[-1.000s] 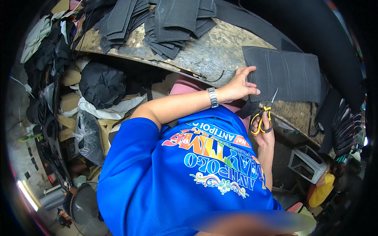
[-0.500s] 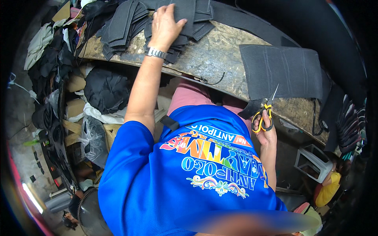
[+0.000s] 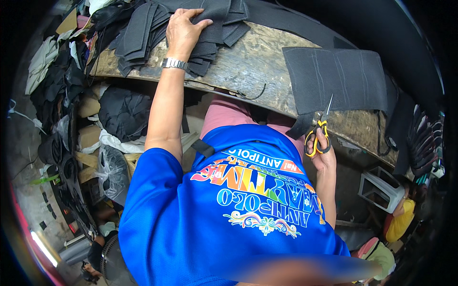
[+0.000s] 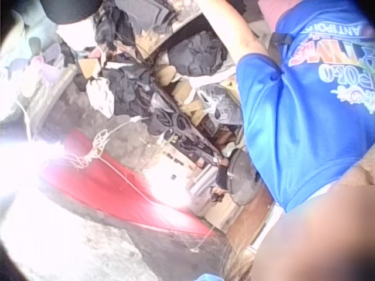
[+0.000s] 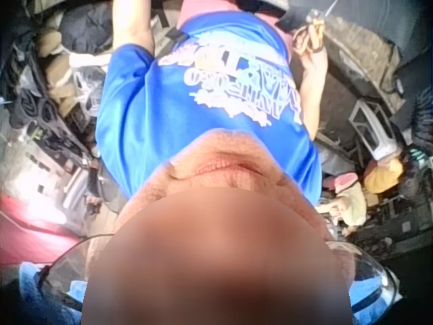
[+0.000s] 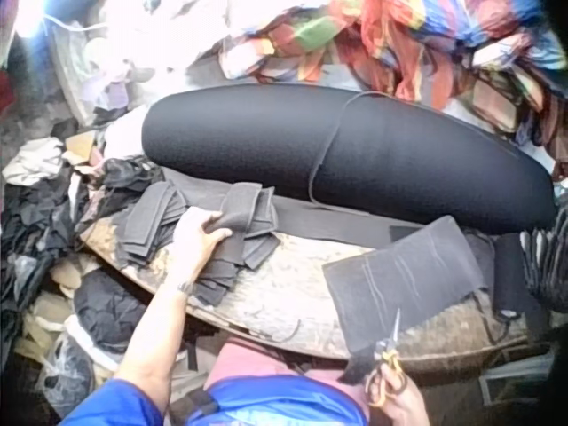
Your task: The person uses yellow-handled scissors to cut a large sheet of black fabric into smaller rectangular pieces. They repeatedly cut along marked lines, stack the cut pieces, and continue cutting the remaining fabric until the sheet is fully divided.
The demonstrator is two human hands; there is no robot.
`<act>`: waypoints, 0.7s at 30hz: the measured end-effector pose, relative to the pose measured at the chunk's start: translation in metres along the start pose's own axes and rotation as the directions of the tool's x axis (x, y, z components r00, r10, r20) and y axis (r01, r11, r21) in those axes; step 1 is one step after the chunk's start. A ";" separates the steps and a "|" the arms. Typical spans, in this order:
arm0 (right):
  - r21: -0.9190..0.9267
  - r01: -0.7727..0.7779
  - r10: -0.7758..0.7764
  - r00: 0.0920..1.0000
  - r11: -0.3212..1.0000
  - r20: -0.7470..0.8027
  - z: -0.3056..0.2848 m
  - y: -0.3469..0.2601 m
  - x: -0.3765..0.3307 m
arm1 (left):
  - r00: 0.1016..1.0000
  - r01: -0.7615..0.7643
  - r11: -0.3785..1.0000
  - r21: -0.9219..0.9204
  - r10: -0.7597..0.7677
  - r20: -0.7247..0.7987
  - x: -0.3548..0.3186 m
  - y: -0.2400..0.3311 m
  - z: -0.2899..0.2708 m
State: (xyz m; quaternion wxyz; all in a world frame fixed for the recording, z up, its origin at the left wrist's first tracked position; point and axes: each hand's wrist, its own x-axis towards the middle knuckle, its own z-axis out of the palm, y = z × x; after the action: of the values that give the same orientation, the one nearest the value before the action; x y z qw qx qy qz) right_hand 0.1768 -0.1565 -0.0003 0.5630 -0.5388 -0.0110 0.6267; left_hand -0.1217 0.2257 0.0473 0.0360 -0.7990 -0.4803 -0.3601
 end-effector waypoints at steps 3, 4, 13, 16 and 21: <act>-0.033 0.020 -0.022 0.999 0.999 -0.034 -0.002 -0.001 -0.001 | 0.991 -0.071 0.997 -0.032 0.067 -0.119 -0.001 -0.002 -0.003; -0.042 0.022 -0.023 0.999 0.999 -0.032 -0.003 -0.002 -0.001 | 0.996 -0.049 0.996 -0.077 0.043 -0.084 -0.002 -0.003 -0.003; -0.113 0.043 -0.049 0.997 0.993 -0.052 0.001 0.000 0.001 | 0.999 0.034 0.998 0.052 -0.034 -0.012 -0.012 -0.009 0.009; -0.161 0.041 -0.051 0.997 0.986 -0.059 0.002 0.001 0.000 | 0.989 0.112 0.992 0.057 -0.117 0.091 -0.009 -0.008 0.008; -0.215 0.047 -0.063 0.996 0.975 -0.068 0.002 -0.002 -0.002 | 0.980 0.146 0.979 -0.145 -0.123 0.159 -0.006 -0.008 0.003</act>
State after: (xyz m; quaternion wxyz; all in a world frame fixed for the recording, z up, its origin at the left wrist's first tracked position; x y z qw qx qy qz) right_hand 0.1763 -0.1563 0.0035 0.5193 -0.6184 -0.0722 0.5854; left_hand -0.1281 0.2269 0.0397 -0.0869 -0.7896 -0.5052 -0.3374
